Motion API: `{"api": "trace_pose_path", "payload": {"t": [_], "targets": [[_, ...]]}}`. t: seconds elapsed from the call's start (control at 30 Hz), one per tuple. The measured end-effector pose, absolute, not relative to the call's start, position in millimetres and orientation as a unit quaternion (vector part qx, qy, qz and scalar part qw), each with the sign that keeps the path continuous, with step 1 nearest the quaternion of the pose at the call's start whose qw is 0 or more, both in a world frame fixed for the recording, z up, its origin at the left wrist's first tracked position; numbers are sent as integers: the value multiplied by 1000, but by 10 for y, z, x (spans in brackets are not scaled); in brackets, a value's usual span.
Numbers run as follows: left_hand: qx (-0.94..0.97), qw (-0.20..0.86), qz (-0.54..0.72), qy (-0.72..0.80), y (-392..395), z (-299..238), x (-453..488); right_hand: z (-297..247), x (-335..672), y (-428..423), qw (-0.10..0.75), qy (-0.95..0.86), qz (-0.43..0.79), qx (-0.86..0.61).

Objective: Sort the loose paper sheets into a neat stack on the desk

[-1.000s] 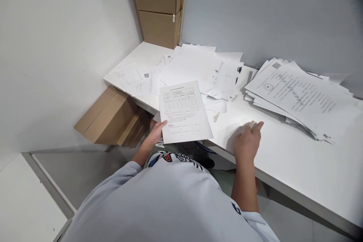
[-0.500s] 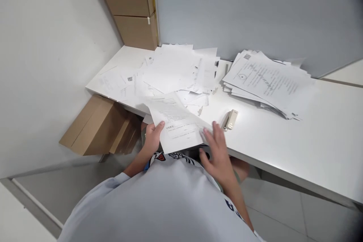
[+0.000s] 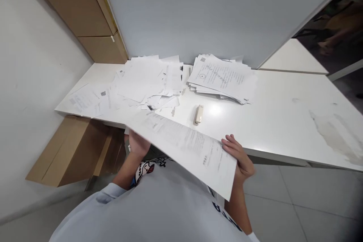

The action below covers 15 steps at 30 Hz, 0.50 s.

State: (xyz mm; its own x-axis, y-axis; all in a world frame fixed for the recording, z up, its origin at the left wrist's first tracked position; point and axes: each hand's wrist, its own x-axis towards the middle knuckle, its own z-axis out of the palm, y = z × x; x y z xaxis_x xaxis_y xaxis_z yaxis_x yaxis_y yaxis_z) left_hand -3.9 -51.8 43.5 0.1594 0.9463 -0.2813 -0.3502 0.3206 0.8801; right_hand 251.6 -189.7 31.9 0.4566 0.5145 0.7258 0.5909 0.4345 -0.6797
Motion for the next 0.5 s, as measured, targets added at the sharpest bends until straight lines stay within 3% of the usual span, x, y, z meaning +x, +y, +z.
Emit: {"api": "trace_pose_path", "payload": {"t": [0.13, 0.23, 0.33, 0.5], "targets": [[283, 815, 341, 374, -466, 440, 54, 324, 2743, -2080, 683, -501, -36, -530], [305, 843, 314, 314, -413, 457, 217, 303, 2892, -2158, 694, -484, -28, -532], [368, 822, 303, 310, -333, 405, 461, 221, 3026, -2223, 707, -441, 20, -552], [488, 679, 285, 469, -406, 128, 870, -41, 3218, -2471, 689, -346, 118, -626]]}}
